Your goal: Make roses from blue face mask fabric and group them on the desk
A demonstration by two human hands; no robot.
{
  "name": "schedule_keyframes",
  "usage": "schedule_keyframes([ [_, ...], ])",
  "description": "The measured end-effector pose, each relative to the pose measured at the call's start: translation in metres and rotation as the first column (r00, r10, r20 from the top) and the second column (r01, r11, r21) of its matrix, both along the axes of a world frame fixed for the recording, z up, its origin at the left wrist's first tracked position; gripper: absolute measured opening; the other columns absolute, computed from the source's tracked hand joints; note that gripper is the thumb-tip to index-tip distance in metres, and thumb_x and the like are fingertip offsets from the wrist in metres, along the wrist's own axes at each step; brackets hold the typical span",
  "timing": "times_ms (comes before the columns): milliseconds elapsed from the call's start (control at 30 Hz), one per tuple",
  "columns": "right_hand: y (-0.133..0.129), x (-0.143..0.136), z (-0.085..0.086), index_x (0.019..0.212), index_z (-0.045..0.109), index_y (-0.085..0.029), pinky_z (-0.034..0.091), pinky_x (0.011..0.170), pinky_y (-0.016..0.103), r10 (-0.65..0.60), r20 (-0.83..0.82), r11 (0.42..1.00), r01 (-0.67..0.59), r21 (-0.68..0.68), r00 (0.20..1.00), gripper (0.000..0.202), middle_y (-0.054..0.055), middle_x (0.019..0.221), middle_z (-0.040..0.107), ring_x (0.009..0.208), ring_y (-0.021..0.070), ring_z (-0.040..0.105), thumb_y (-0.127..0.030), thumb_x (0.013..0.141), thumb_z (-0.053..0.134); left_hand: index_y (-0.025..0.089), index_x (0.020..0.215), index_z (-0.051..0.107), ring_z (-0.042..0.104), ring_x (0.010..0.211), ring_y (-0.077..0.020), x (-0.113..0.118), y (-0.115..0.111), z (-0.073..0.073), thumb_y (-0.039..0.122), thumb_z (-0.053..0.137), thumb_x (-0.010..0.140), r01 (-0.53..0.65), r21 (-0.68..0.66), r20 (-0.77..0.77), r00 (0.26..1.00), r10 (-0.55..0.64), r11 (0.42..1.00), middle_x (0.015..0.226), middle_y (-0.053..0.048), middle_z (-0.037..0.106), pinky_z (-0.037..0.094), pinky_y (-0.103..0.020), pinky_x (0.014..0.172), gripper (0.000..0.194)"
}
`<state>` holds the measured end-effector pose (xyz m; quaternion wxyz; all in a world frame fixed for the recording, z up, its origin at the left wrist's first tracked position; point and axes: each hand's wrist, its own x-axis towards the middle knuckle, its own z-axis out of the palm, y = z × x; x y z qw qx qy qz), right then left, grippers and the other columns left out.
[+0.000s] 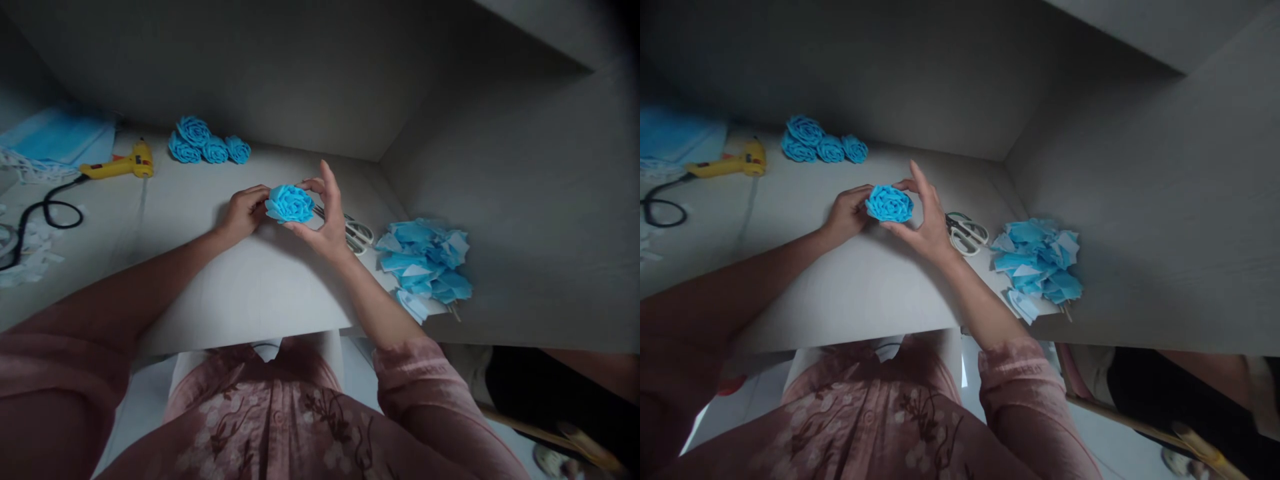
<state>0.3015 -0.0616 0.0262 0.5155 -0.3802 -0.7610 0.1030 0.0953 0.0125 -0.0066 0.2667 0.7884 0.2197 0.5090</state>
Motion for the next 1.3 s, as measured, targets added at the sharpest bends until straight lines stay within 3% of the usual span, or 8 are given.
schedule_keyframes([
  [167,0.0,0.004,0.002,0.169,0.023,-0.029,0.048,0.12,0.059,0.028,0.05,0.991,-0.035,0.131,0.998,0.105,0.012,0.133,0.069,0.131,0.0326,0.064,-0.09,0.089,0.053,0.019,0.084,0.074,0.069,0.084,-0.0191,-0.004,0.004,0.003,0.029,0.062,0.092,-0.041,0.004,-0.024,0.999,0.041,0.999,0.092,-0.007,0.077,0.051,-0.031,0.074,0.018],
  [300,-0.001,0.012,0.01,0.162,0.04,-0.028,0.049,0.118,0.058,-0.072,0.027,0.99,0.068,0.124,0.997,0.077,0.013,0.135,0.07,0.13,0.0298,0.066,-0.078,0.103,0.04,0.019,0.083,0.075,0.071,0.091,-0.0207,-0.009,0.009,0.005,0.03,0.061,0.092,-0.063,-0.026,-0.036,0.997,0.062,0.998,0.097,-0.008,0.078,0.055,-0.033,0.083,0.019],
  [467,-0.001,0.019,0.016,0.147,0.061,-0.03,0.051,0.114,0.058,-0.158,0.05,0.985,0.153,0.084,0.986,0.057,0.009,0.122,0.078,0.118,0.0277,0.07,-0.067,0.107,0.046,0.02,0.087,0.078,0.072,0.094,-0.0216,-0.014,0.017,0.001,0.026,0.059,0.09,-0.096,-0.015,-0.076,0.993,0.094,0.995,0.101,-0.008,0.079,0.057,-0.033,0.087,0.019],
  [733,0.001,0.02,0.013,0.143,0.066,-0.031,0.047,0.113,0.055,-0.174,0.213,0.982,0.154,0.106,0.961,0.046,0.005,0.112,0.079,0.107,0.0256,0.072,-0.057,0.107,0.055,0.02,0.094,0.083,0.074,0.097,-0.0218,-0.015,0.021,-0.004,0.025,0.061,0.092,-0.125,0.038,-0.139,0.982,0.129,0.991,0.104,-0.008,0.082,0.057,-0.032,0.089,0.023],
  [967,0.004,0.023,0.009,0.149,0.06,-0.028,0.047,0.113,0.052,-0.154,0.236,0.984,0.127,0.128,0.959,0.046,0.004,0.108,0.078,0.101,0.0236,0.071,-0.048,0.109,0.051,0.02,0.095,0.083,0.074,0.094,-0.0219,-0.013,0.02,-0.006,0.021,0.059,0.09,-0.111,0.059,-0.146,0.982,0.118,0.992,0.103,-0.008,0.081,0.056,-0.033,0.087,0.025],
  [1100,0.001,0.02,0.009,0.156,0.051,-0.029,0.049,0.112,0.052,-0.145,0.226,0.987,0.124,0.107,0.963,0.053,0.006,0.12,0.076,0.102,0.0235,0.07,-0.051,0.109,0.045,0.019,0.09,0.081,0.073,0.091,-0.0207,-0.012,0.018,-0.006,0.02,0.057,0.088,-0.11,0.062,-0.151,0.981,0.118,0.992,0.099,-0.007,0.081,0.055,-0.031,0.083,0.024],
  [1200,-0.003,0.017,0.014,0.161,0.043,-0.029,0.05,0.114,0.053,-0.099,0.119,0.991,0.086,0.107,0.988,0.06,0.006,0.123,0.075,0.11,0.0248,0.071,-0.057,0.108,0.046,0.019,0.085,0.077,0.072,0.089,-0.0205,-0.012,0.017,-0.003,0.022,0.057,0.089,-0.098,0.047,-0.132,0.986,0.103,0.994,0.096,-0.007,0.079,0.055,-0.031,0.082,0.02],
  [1300,0.001,0.017,0.016,0.168,0.028,-0.03,0.046,0.123,0.054,-0.003,0.001,0.991,0.002,0.131,1.0,0.074,0.008,0.139,0.068,0.134,0.0283,0.066,-0.068,0.106,0.042,0.02,0.081,0.073,0.069,0.085,-0.02,-0.012,0.014,0.001,0.028,0.06,0.093,-0.092,0.017,-0.095,0.991,0.094,0.996,0.092,-0.007,0.077,0.053,-0.031,0.078,0.019],
])
